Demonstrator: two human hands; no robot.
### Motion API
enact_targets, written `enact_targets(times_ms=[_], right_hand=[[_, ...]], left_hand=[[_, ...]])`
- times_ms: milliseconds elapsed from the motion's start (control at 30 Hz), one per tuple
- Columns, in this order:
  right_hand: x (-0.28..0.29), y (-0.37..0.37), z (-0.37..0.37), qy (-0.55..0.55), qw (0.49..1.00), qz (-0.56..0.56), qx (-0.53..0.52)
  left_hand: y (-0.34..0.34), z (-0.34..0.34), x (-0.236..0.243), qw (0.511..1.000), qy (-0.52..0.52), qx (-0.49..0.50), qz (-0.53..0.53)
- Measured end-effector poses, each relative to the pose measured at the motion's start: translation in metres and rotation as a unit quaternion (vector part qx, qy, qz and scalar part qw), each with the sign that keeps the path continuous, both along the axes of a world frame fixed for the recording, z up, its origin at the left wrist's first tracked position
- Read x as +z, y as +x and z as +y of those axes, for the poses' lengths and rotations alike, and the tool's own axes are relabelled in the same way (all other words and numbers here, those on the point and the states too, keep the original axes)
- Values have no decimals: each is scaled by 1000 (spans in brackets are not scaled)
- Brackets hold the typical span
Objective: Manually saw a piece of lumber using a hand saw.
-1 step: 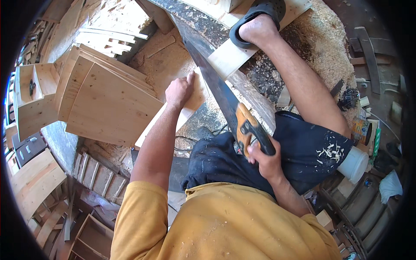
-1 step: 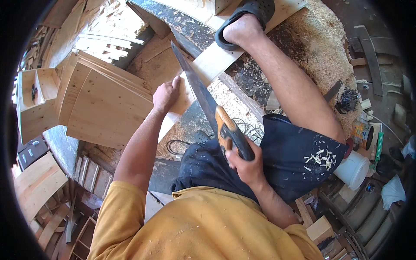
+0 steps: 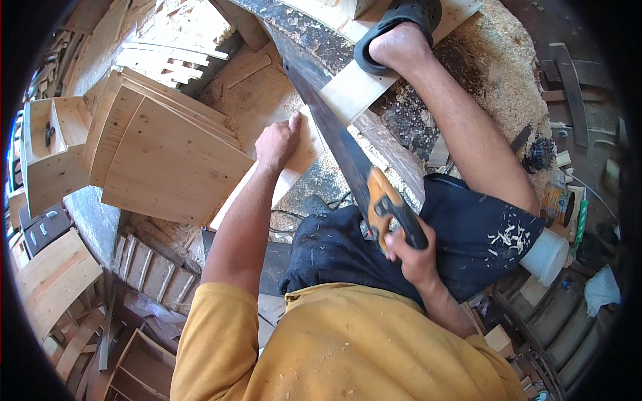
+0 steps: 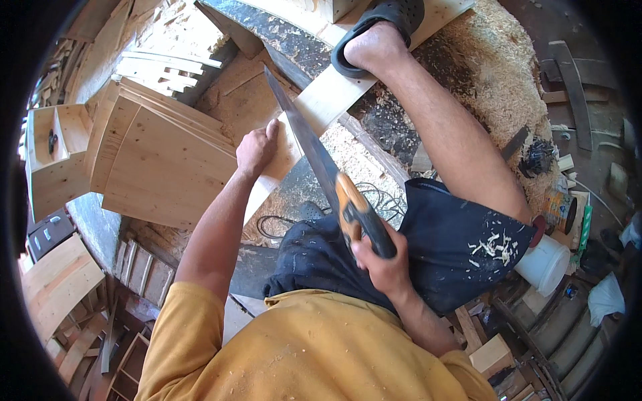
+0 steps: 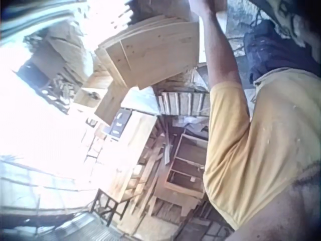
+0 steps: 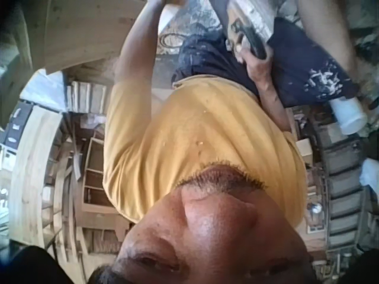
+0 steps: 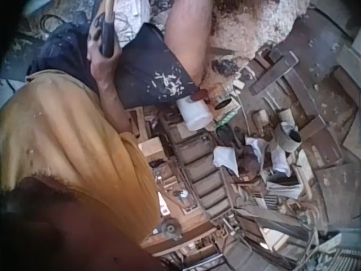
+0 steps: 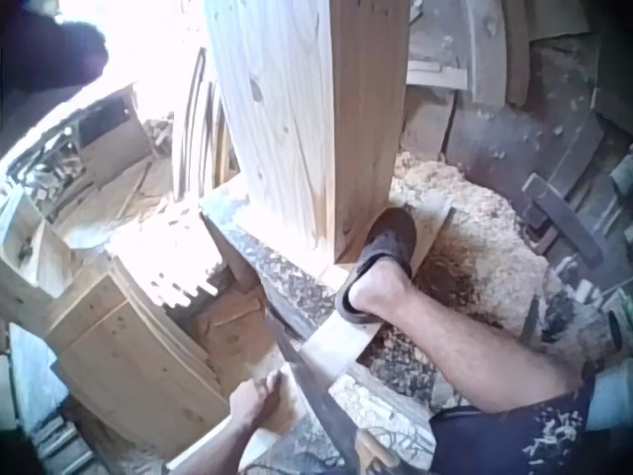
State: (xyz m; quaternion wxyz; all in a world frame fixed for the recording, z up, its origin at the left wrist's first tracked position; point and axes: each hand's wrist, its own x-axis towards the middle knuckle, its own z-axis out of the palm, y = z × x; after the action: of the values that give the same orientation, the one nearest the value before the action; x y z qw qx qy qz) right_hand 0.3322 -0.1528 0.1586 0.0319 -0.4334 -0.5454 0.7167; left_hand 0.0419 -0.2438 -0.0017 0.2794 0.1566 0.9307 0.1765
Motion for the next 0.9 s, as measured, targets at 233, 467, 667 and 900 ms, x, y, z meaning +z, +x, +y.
enact_targets(times_ms=[233, 467, 667, 900], right_hand=[[14, 39, 15, 56, 997, -12, 47], [-9, -62, 35, 1, 998, 7, 60], [-14, -68, 36, -5, 998, 16, 55], [5, 9, 21, 17, 998, -4, 56]], left_hand=[[16, 5, 9, 999, -28, 38, -23], [10, 6, 7, 999, -12, 41, -14], [1, 2, 5, 999, -21, 40, 2], [-3, 0, 5, 999, -26, 44, -2]])
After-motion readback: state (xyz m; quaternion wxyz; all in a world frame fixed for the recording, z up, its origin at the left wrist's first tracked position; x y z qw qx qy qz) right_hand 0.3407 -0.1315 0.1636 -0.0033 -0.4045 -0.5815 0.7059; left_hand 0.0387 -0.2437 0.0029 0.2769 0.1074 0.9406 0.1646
